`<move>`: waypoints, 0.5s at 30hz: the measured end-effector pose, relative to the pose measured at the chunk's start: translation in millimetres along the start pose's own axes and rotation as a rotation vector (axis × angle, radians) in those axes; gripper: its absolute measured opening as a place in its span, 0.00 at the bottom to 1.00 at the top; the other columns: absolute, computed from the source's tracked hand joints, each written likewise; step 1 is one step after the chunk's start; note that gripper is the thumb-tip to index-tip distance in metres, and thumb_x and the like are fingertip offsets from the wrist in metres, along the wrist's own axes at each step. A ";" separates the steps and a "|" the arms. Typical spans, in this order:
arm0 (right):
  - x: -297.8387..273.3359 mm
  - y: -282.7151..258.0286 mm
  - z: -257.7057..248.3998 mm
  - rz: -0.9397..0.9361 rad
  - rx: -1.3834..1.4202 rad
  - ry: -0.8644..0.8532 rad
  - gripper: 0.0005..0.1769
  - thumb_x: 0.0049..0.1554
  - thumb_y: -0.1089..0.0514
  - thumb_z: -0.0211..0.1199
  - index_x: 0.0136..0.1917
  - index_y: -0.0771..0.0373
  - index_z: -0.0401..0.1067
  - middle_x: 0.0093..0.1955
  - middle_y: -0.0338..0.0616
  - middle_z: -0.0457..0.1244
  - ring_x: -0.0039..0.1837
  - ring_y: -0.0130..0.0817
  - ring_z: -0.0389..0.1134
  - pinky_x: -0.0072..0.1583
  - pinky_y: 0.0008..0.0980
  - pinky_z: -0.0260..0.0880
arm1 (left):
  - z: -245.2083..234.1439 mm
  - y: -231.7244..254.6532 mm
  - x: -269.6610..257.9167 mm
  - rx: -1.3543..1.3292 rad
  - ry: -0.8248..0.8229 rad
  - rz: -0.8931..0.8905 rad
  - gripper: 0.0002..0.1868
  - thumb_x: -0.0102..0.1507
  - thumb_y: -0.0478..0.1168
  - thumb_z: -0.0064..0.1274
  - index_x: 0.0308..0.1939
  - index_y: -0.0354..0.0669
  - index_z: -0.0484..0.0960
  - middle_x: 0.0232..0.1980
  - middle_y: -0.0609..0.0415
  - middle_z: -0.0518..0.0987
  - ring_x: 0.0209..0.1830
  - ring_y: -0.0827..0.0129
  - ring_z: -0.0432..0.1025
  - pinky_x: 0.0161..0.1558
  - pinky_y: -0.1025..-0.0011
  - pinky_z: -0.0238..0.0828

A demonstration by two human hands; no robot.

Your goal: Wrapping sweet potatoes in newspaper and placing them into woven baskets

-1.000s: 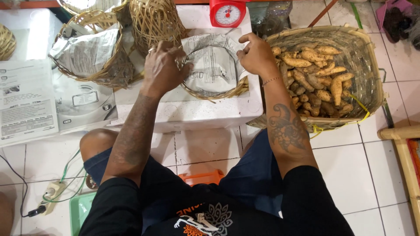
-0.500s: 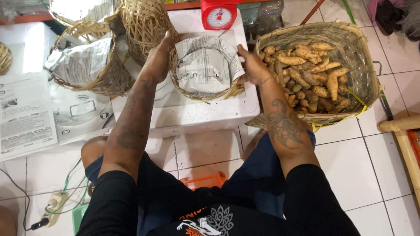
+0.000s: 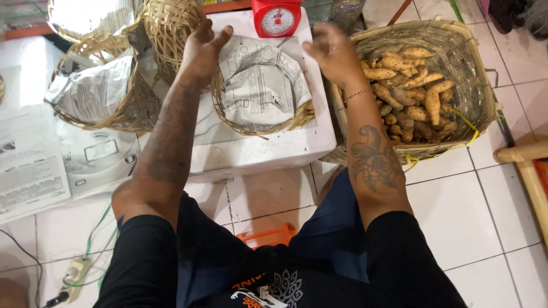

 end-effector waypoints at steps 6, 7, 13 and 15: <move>-41.9 53.0 55.2 0.726 0.156 -0.194 0.38 0.60 0.34 0.46 0.76 0.55 0.60 0.76 0.53 0.59 0.62 0.49 0.70 0.62 0.49 0.74 | 7.9 19.6 10.9 0.201 -0.021 -0.172 0.36 0.66 0.59 0.52 0.72 0.42 0.67 0.74 0.43 0.68 0.72 0.55 0.68 0.67 0.56 0.67; -33.6 74.2 66.2 0.749 0.443 -0.115 0.37 0.57 0.35 0.52 0.71 0.58 0.67 0.72 0.51 0.65 0.72 0.51 0.65 0.63 0.53 0.72 | 10.1 23.8 17.5 0.278 -0.022 -0.139 0.31 0.66 0.57 0.53 0.69 0.46 0.72 0.72 0.45 0.71 0.70 0.59 0.69 0.68 0.61 0.64; -7.2 65.9 53.3 0.449 0.714 -0.005 0.25 0.57 0.50 0.60 0.65 0.63 0.73 0.79 0.50 0.58 0.82 0.48 0.52 0.80 0.49 0.46 | 19.1 32.0 52.8 0.122 0.028 0.064 0.18 0.63 0.47 0.60 0.56 0.51 0.81 0.52 0.57 0.87 0.44 0.71 0.85 0.43 0.71 0.85; -18.9 42.4 56.1 0.448 0.588 -0.065 0.32 0.58 0.42 0.51 0.69 0.59 0.68 0.76 0.51 0.61 0.80 0.48 0.57 0.78 0.48 0.52 | 24.3 51.7 39.7 0.112 -0.016 0.081 0.11 0.66 0.44 0.58 0.50 0.51 0.80 0.49 0.59 0.88 0.41 0.74 0.84 0.41 0.72 0.85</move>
Point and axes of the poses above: each hand's wrist, its own x-axis towards the middle knuckle, its own z-axis out of the palm, y = z × x, the point moved 9 cm from there along x, towards the middle knuckle
